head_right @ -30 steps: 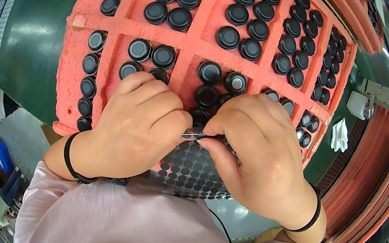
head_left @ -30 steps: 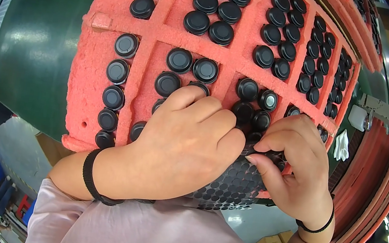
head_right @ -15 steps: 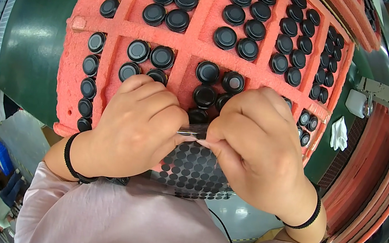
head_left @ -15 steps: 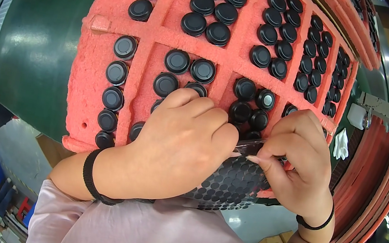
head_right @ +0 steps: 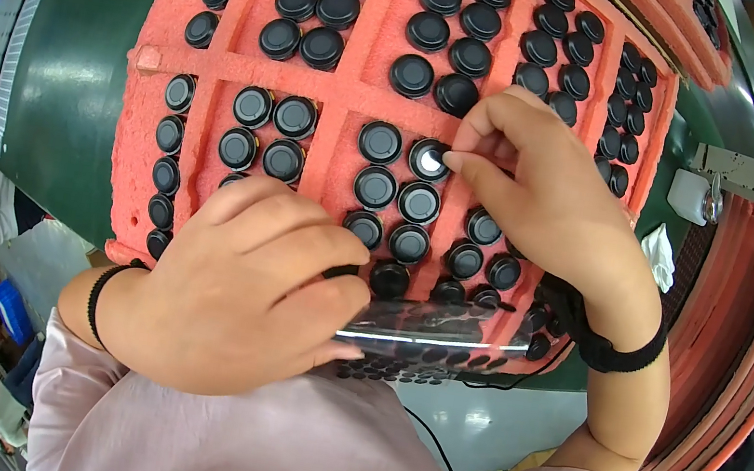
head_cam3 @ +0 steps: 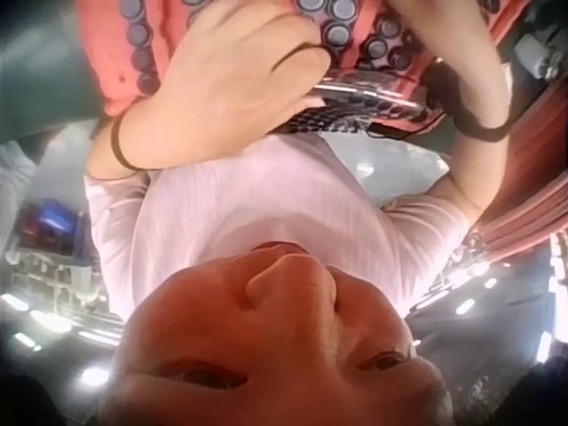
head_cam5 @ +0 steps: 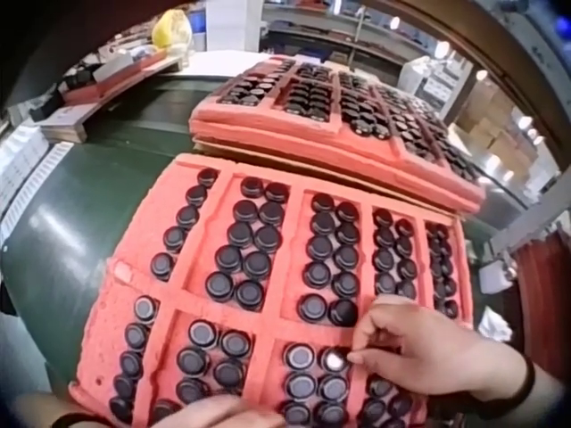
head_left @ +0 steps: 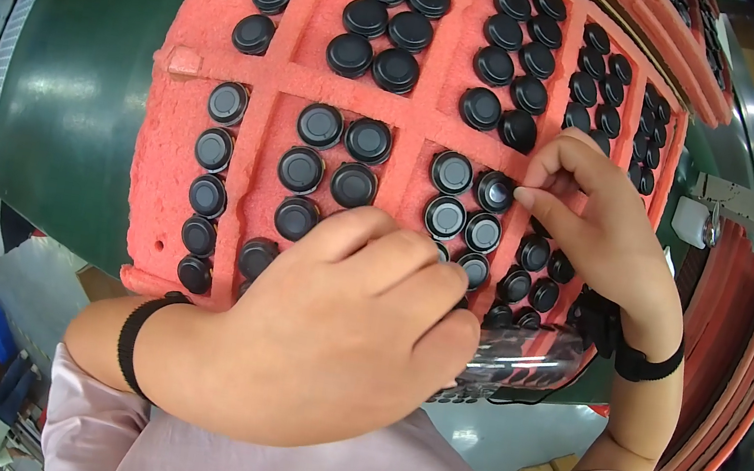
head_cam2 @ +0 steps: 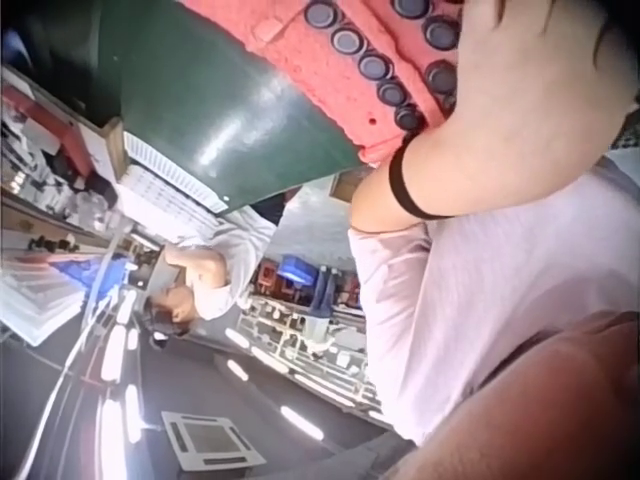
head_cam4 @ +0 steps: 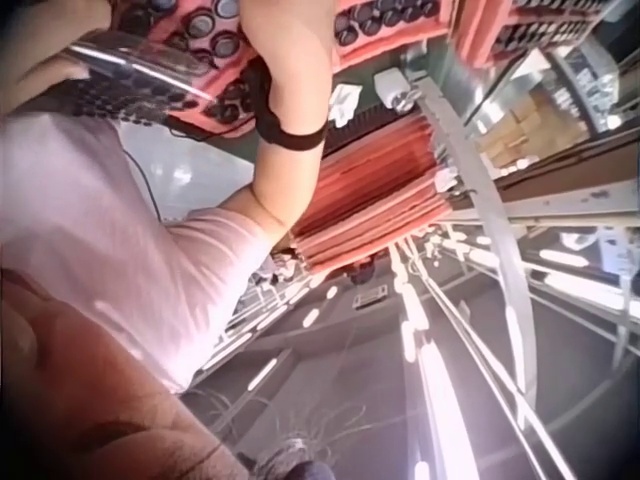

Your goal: The person peels small circular stickers from a sheet and applies them to the center of black circular components held in a pink foam tray.

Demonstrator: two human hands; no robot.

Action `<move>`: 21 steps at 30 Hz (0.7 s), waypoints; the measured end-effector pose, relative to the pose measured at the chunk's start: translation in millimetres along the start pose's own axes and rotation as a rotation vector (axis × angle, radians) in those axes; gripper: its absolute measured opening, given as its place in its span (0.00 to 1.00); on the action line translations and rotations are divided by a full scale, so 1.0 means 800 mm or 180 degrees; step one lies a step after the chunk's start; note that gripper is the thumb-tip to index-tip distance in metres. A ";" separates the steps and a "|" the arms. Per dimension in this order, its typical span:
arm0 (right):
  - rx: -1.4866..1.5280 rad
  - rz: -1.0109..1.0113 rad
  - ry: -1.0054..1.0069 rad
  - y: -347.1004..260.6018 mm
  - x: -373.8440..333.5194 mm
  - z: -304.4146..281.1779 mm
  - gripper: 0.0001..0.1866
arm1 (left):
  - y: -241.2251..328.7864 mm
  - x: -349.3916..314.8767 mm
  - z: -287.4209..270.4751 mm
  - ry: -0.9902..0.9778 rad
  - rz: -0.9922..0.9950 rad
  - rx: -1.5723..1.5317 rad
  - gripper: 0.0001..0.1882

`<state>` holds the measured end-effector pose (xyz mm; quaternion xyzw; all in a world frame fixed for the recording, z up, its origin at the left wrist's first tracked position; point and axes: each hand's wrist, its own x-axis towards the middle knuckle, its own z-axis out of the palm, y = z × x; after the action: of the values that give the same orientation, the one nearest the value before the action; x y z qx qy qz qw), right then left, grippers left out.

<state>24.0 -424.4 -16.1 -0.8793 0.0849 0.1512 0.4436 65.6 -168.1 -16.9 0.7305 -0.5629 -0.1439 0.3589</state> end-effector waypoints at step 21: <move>-0.0124 -0.0107 0.0124 0.010 0.006 0.017 0.03 | -0.041 0.030 0.021 -0.0742 0.0439 0.0608 0.26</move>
<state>23.5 -418.1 -31.7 -0.8919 0.0758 0.1282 0.4270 86.6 -193.0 -46.5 0.6993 -0.6606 -0.1485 0.2291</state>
